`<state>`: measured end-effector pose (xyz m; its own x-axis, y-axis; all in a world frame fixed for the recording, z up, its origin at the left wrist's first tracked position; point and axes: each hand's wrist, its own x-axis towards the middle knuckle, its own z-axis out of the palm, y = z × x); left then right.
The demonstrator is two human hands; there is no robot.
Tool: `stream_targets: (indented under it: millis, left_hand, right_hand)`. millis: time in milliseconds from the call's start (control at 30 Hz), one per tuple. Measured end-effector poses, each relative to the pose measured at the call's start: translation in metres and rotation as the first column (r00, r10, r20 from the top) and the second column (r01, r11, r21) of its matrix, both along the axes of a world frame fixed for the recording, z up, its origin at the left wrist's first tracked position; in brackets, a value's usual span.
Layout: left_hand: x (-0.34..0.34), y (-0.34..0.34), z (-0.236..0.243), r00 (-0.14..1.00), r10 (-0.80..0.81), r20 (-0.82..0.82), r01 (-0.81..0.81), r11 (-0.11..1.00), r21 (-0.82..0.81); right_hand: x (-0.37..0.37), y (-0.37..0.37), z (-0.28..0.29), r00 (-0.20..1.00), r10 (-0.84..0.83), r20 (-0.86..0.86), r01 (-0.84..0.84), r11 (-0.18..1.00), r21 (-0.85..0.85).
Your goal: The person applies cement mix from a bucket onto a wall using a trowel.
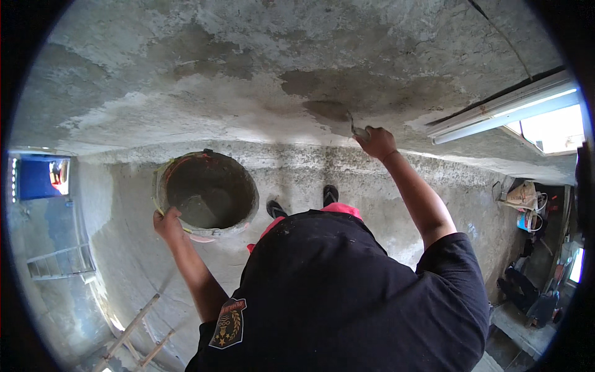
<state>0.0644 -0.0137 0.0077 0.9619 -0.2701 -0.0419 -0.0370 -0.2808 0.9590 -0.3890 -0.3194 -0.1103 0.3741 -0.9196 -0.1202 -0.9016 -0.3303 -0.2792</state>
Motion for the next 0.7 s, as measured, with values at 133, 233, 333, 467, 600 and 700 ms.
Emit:
stream_targets:
  millis: [133,233,333,467,600,700]
  left_hand:
    - [-0.009,-0.007,0.009,0.999,0.032,0.012,-0.032,0.999,0.025]
    - [-0.013,-0.012,0.016,0.997,-0.030,0.078,0.026,0.998,0.051]
    - [-0.026,-0.029,0.030,0.995,-0.064,0.080,0.063,0.998,0.020]
    - [-0.034,-0.037,0.031,0.993,-0.094,0.065,0.095,0.996,0.000]
    - [-0.030,-0.041,0.020,0.989,-0.138,0.061,0.140,0.990,-0.030]
    - [-0.044,-0.050,0.036,0.991,-0.128,0.045,0.130,0.990,-0.045]
  right_hand:
    - [0.005,0.021,-0.012,0.996,0.040,0.079,-0.046,0.997,0.068]
    - [0.031,0.046,0.013,0.956,0.200,0.213,-0.226,0.969,0.103]
    - [0.066,0.067,0.025,0.872,0.395,0.288,-0.432,0.899,0.074]
    - [0.115,0.090,0.052,0.790,0.470,0.393,-0.583,0.775,0.245]
    - [0.147,0.106,0.070,0.792,0.530,0.303,-0.594,0.784,0.179]
    - [0.166,0.109,0.076,0.809,0.546,0.216,-0.576,0.811,0.104]
